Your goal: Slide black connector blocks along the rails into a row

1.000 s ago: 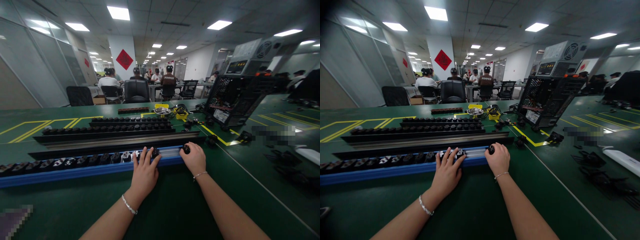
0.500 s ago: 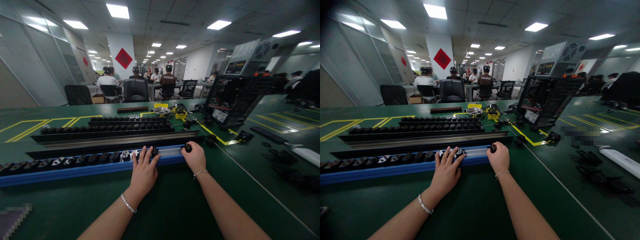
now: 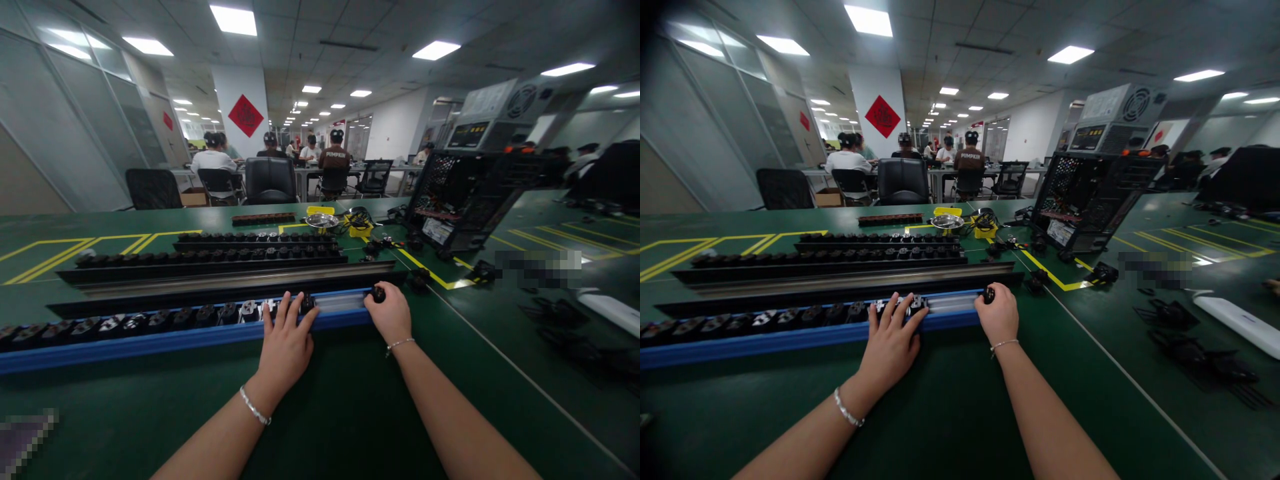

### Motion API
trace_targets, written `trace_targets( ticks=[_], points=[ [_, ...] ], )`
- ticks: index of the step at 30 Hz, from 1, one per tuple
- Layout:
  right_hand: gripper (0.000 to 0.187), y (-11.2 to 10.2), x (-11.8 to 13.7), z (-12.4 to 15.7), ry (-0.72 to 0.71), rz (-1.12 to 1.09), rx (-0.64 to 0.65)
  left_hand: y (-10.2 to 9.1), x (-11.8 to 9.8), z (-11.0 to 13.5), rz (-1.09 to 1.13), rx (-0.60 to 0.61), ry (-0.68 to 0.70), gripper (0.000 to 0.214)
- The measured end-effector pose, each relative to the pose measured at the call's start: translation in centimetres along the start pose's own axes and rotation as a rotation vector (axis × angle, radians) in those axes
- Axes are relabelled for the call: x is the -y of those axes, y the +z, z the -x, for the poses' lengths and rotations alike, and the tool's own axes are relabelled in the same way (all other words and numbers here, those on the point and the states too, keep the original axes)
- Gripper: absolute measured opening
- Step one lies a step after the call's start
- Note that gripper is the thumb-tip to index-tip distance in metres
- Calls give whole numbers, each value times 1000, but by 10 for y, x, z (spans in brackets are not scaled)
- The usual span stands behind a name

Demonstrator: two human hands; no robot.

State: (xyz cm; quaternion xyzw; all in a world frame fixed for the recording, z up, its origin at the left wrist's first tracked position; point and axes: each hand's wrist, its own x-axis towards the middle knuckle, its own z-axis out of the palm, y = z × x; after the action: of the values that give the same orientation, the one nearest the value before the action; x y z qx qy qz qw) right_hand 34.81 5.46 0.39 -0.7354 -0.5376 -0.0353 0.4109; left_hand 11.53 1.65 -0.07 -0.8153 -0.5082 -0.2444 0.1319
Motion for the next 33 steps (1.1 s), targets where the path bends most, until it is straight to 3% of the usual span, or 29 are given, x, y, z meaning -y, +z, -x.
trace_targets(
  ticks=[16,33],
  points=[
    [31,3,-10,-5,16,-43,-62,0,0,0,4,-3,-1,51],
    [32,-4,-12,-10,108,-17,-18,1,0,0,3,8,-1,50]
  ],
)
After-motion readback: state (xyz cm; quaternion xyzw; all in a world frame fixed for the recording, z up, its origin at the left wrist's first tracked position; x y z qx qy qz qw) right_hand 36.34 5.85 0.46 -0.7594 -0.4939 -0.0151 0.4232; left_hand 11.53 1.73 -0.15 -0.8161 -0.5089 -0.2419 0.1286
